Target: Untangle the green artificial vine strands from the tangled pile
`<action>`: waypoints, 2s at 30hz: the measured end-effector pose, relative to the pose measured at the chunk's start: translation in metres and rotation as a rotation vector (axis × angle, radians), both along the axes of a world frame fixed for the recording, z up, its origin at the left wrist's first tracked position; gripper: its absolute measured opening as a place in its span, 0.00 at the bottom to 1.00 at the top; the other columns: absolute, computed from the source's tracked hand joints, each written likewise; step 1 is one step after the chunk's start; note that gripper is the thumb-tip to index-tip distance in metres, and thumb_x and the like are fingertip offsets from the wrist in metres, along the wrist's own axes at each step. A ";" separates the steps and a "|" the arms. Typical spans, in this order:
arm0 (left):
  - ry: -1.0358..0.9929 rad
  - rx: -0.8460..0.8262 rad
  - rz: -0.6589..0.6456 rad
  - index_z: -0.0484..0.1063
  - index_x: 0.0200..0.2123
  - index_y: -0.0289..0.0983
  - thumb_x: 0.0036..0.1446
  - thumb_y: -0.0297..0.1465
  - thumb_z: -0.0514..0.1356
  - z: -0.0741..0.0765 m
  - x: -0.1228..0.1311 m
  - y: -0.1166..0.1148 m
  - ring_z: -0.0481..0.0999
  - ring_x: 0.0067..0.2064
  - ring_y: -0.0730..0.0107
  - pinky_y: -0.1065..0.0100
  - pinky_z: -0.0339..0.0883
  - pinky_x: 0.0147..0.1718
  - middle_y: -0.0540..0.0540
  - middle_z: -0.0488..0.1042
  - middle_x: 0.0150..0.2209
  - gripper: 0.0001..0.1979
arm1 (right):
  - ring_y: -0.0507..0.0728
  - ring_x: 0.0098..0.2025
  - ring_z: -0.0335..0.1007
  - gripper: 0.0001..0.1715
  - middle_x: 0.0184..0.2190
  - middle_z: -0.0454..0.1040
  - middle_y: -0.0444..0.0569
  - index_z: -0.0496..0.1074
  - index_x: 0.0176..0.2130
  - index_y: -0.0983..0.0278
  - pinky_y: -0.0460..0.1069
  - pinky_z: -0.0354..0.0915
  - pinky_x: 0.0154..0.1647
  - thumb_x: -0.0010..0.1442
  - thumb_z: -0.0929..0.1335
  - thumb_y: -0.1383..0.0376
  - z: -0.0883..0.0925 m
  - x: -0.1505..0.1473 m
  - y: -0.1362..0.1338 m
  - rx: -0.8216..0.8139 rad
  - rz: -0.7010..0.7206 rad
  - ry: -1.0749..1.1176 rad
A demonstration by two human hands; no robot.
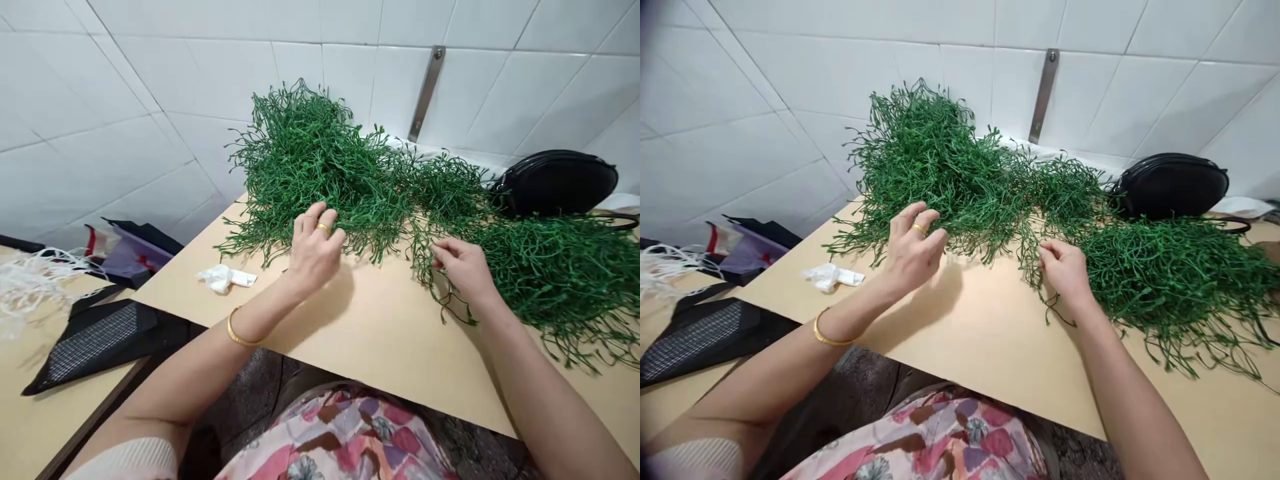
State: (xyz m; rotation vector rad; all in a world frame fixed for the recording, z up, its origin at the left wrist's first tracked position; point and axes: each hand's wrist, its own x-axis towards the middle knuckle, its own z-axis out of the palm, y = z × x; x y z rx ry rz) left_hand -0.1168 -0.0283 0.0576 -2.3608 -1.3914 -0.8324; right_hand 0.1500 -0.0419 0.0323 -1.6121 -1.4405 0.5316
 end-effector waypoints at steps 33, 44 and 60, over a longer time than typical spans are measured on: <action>0.051 -0.181 -0.112 0.71 0.30 0.36 0.49 0.26 0.52 0.064 0.006 0.093 0.68 0.38 0.68 0.65 0.62 0.39 0.44 0.70 0.37 0.09 | 0.57 0.36 0.63 0.16 0.39 0.71 0.53 0.71 0.37 0.63 0.51 0.52 0.34 0.62 0.57 0.63 -0.027 0.076 -0.041 -0.076 0.249 -1.086; 0.227 0.046 -0.364 0.71 0.29 0.35 0.51 0.21 0.48 0.043 0.073 0.037 0.65 0.32 0.69 0.69 0.55 0.26 0.44 0.70 0.29 0.12 | 0.55 0.39 0.70 0.12 0.37 0.74 0.49 0.72 0.40 0.61 0.50 0.64 0.39 0.60 0.62 0.63 0.050 0.006 -0.046 0.357 0.100 -0.394; 0.113 -0.067 -0.278 0.51 0.61 0.37 0.52 0.31 0.57 -0.036 0.040 0.026 0.51 0.61 0.47 0.52 0.56 0.52 0.33 0.50 0.62 0.34 | 0.51 0.25 0.65 0.09 0.23 0.70 0.43 0.74 0.35 0.63 0.47 0.62 0.27 0.54 0.66 0.64 0.025 -0.007 -0.029 0.250 0.021 0.024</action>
